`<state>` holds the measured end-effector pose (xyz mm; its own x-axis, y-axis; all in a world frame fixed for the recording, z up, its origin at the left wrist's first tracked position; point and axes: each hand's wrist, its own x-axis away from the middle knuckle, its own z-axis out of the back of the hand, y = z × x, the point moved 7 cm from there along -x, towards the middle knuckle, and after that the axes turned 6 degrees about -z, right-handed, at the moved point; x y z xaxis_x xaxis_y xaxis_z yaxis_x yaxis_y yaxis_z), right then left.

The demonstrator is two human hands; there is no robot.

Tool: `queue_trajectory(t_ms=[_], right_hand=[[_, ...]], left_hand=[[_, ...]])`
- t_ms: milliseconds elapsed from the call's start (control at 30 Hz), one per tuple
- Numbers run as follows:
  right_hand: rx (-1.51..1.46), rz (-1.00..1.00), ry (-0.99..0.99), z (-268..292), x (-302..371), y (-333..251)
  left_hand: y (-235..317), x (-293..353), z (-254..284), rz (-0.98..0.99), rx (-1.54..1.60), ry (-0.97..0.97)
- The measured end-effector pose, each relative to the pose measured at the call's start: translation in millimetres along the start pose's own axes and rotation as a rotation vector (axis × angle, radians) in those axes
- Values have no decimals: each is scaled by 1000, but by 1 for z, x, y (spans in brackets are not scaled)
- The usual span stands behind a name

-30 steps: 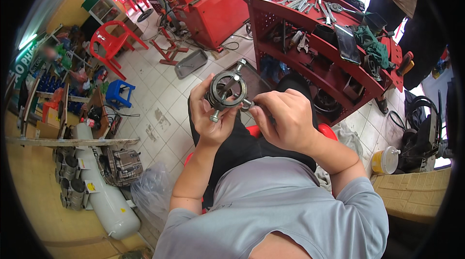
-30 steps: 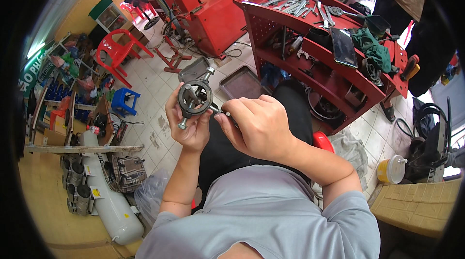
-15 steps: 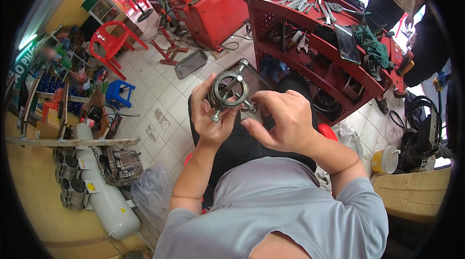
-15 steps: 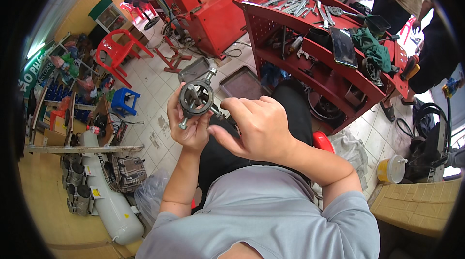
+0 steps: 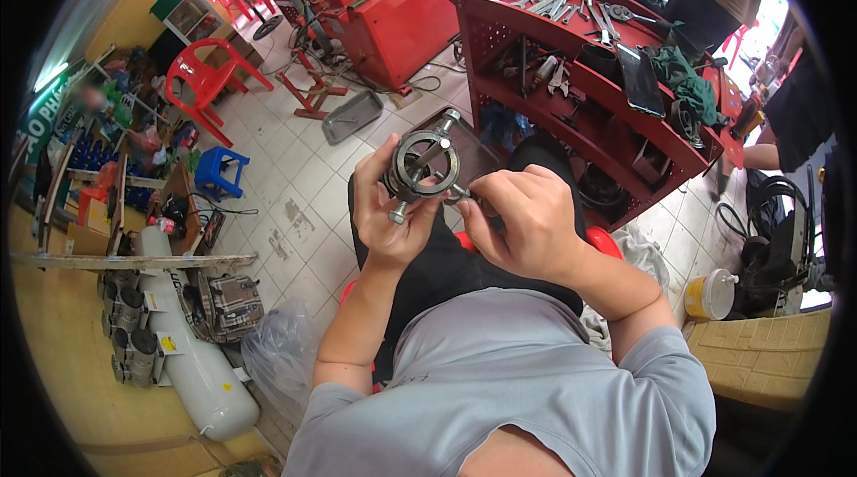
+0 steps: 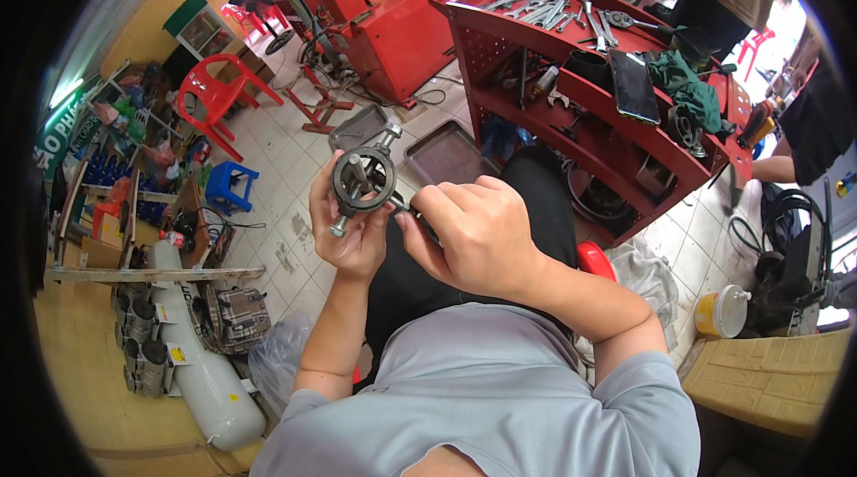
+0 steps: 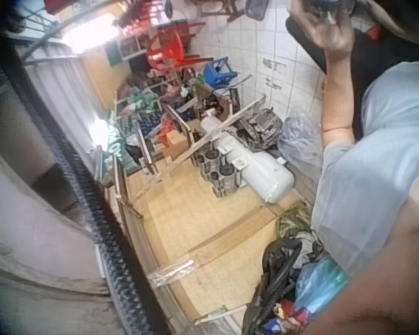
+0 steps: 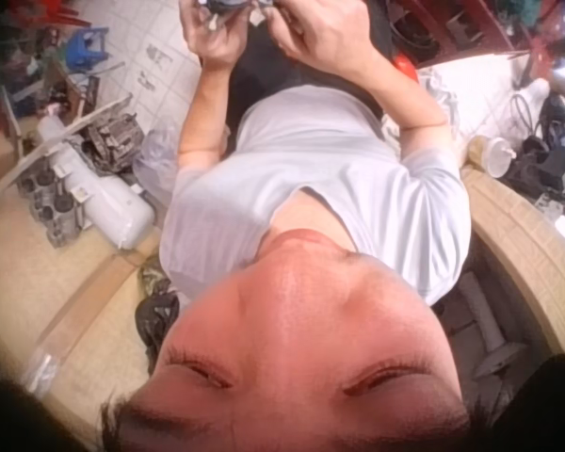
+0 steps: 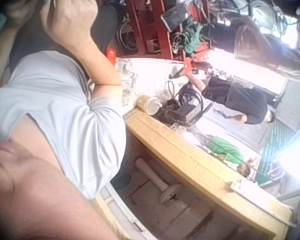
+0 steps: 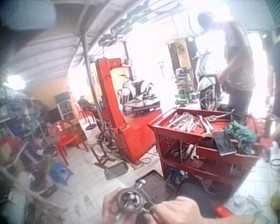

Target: The person sits on a low stool in a workshop and assembles a cylindrical mechanical component, likely a starter motor. They insert a small metal pin into the component, rotate it to check alignment, and use a wrench to tighten a bolt on the side. The person repeatedly adjusts the pin and rotates the part to ensure proper fit.

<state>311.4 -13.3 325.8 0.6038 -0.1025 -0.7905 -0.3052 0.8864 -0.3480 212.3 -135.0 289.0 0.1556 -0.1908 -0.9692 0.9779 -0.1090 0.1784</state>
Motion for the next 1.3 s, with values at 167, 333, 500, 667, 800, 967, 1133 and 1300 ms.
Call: queue_trajectory(t_ms=[167,333,500,667,800,967,1133,1300], right_hand=[[14,-8,-13,-1,1,2],[-52,-48,2,8,-5,-3],[2,2,-20,1,3,0],[-64,-42,-2,7,-5,-3],[-36,-14,5,1,3,-1],[-35,-12,-27,2,0,-1],[-40,1,28,2,2,-3],[-13,5,-2,3,0,-1]], left_hand=[[0,0,0,-3,21,12],[1,2,1,29,13,-27],[2,0,2,14,-5,-50],[-2,4,1,104,33,5],[1,-1,2,32,25,4],[0,2,2,32,21,-12],[0,0,2,53,37,11],[-1,1,1,47,36,1]])
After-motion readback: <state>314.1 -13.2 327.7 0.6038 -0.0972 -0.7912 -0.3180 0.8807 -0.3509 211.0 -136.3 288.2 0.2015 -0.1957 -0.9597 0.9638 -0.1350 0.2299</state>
